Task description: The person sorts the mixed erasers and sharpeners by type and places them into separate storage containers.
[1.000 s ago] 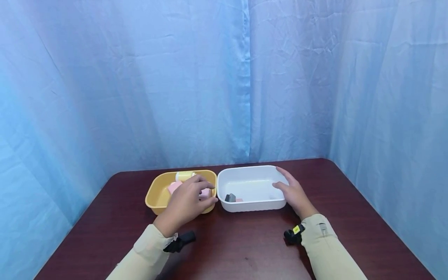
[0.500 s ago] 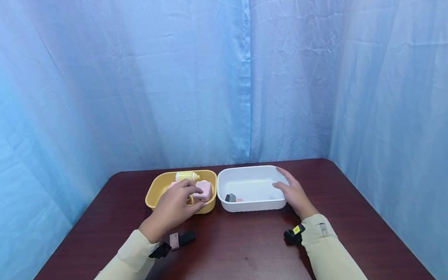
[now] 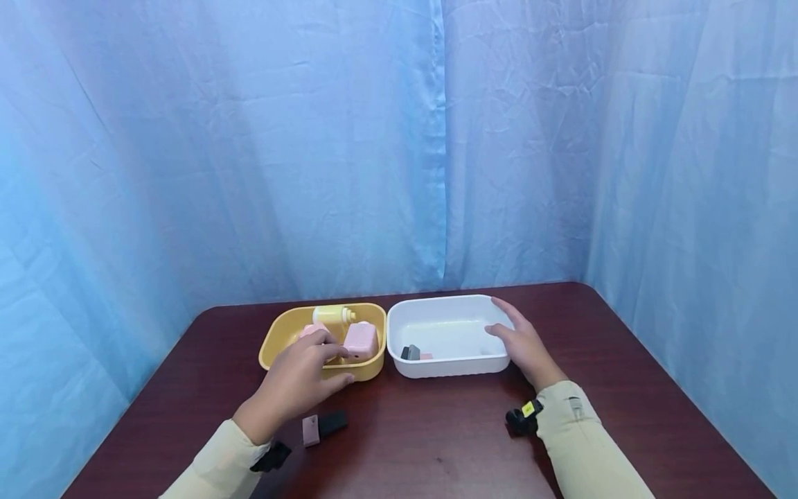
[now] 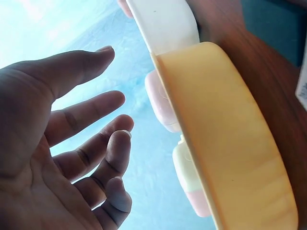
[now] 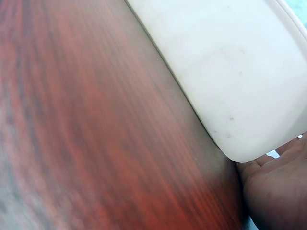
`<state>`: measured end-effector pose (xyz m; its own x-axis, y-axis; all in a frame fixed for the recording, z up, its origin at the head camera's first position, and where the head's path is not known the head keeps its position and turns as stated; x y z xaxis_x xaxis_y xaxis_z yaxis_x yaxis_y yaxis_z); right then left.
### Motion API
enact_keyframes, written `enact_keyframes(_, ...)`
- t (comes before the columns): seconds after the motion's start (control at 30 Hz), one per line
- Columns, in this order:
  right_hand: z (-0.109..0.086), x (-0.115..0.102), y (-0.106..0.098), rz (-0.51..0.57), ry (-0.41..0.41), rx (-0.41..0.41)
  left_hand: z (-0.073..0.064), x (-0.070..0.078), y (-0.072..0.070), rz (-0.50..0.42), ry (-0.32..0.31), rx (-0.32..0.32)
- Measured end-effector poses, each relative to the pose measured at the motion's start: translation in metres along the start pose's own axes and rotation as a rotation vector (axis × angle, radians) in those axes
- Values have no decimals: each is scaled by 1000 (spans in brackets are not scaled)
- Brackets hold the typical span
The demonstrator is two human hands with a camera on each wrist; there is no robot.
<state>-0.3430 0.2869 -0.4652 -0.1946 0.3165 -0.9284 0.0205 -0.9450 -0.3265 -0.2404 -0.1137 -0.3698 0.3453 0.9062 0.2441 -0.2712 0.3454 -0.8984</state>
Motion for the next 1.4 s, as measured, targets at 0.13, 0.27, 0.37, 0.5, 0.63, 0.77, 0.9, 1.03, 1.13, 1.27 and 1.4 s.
enact_keyframes(0.13,-1,1,0,1,4,-2,-8,-4,3,20,-13,-40)
enact_keyframes(0.27,-1,0,1,3,-1,-2,-14,-8,7,35,-8,-47)
enact_keyframes(0.37,-2,-1,0,3,-9,0,-18,-12,8,41,4,-31)
enact_keyframes(0.5,-2,-2,0,0,-7,1,-23,-15,10,45,18,-21)
enact_keyframes(0.63,-1,-1,0,-1,-1,-2,-26,-18,13,43,18,-39)
enact_keyframes(0.77,-1,0,0,-3,-4,1,-27,-19,14,36,15,-64)
enact_keyframes(0.9,0,0,-1,-6,-10,2,-30,-20,15,26,0,-95)
enact_keyframes(1.03,0,1,-1,-6,-8,2,-32,-22,18,32,-4,-116)
enact_keyframes(1.13,0,3,-1,-8,-2,4,-34,-22,20,34,-1,-132)
enact_keyframes(1.27,0,3,-1,-8,7,1,-35,-22,20,27,6,-150)
enact_keyframes(1.4,0,2,-1,1,11,2,-36,-23,24,30,8,-165)
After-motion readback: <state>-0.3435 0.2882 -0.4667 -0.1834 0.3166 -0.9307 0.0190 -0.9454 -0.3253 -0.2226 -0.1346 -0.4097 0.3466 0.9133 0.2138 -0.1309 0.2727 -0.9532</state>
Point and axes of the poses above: each hand's wrist, its own z-axis towards the middle knuckle, its own y-axis out of the palm, x = y × z, the point moved 2 cm from there along z, towards the middle knuckle, and after that the axes turned 10 degrees about -y, right-handed, at the moved point
